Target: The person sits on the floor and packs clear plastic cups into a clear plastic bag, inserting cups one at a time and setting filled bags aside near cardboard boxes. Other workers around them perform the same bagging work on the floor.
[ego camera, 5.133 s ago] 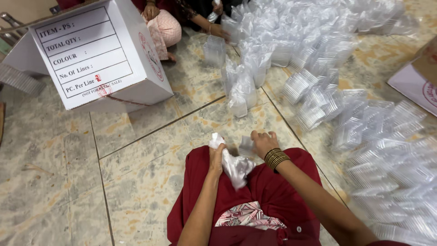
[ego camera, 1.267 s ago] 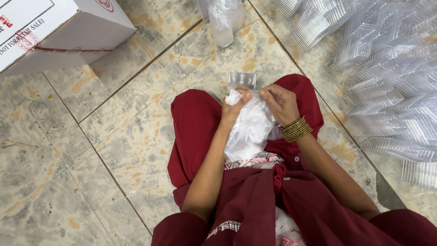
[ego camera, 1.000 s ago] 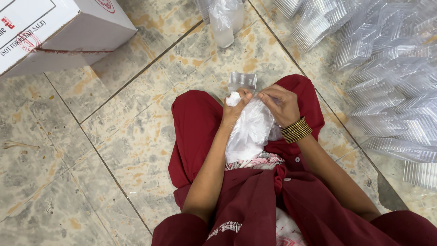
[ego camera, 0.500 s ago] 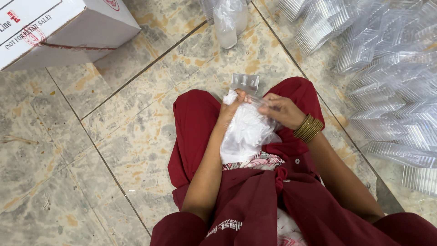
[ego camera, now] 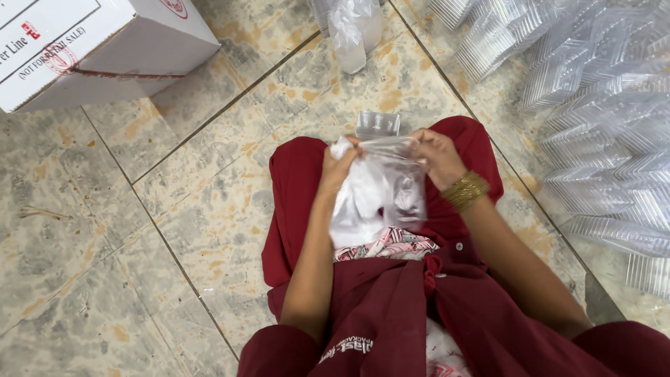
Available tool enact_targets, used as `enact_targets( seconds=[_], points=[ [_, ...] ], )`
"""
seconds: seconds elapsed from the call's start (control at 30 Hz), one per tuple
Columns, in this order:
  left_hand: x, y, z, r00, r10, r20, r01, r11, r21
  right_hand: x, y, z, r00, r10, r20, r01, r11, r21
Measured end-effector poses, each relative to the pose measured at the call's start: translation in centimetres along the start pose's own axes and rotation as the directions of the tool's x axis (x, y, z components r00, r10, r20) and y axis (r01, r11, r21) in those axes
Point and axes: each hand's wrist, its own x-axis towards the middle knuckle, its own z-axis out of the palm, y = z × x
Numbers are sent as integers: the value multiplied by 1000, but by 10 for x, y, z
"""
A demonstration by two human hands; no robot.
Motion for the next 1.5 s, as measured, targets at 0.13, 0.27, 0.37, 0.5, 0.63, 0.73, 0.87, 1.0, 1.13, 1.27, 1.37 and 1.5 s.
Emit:
enact_targets(
  seconds=[0.13,0.27,0.37,0.5,0.63,0.73,0.87,1.0,1.13,1.27,1.37,1.5],
  points=[
    [15,16,22,931,201,-304,-66,913,402,20,21,27,850,-515,-113,352,714,-605],
    [37,42,32,910,271,-313,-12,773,634,34,29,31,745,-659,-102,340,507,-792],
    [57,44,27,940,181,-290,3,843,539,47,32,18,788,-605,-116,343,587,-733],
    [81,29,13,981,51,-189,19,936,351,67,35,-5,821,-558,-124,262,559,-786],
    [96,24,6,972,-97,-213,149,959,241,78,34,-17,881,-461,-101,216,583,-783],
    [98,21,4,946,-179,-271,262,913,311,81,32,-15,884,-459,-93,208,564,-799],
    [91,20,1,913,-239,-331,382,786,487,85,36,-10,911,-397,-114,121,522,-844],
    [85,17,-5,923,-274,-271,364,848,384,91,43,-13,917,-372,-141,71,501,-862],
    [74,14,-11,907,-354,-227,404,883,238,94,44,-27,941,-313,-129,165,758,-631],
    [69,12,-11,863,-435,-258,498,820,281,91,42,-36,972,-209,-104,145,890,-432],
    [67,11,-7,877,-391,-280,472,810,349,89,40,-33,975,-195,-108,119,865,-488],
    [64,16,-5,856,-401,-326,505,785,360,92,39,-24,957,-233,-174,23,657,-754]
  ],
)
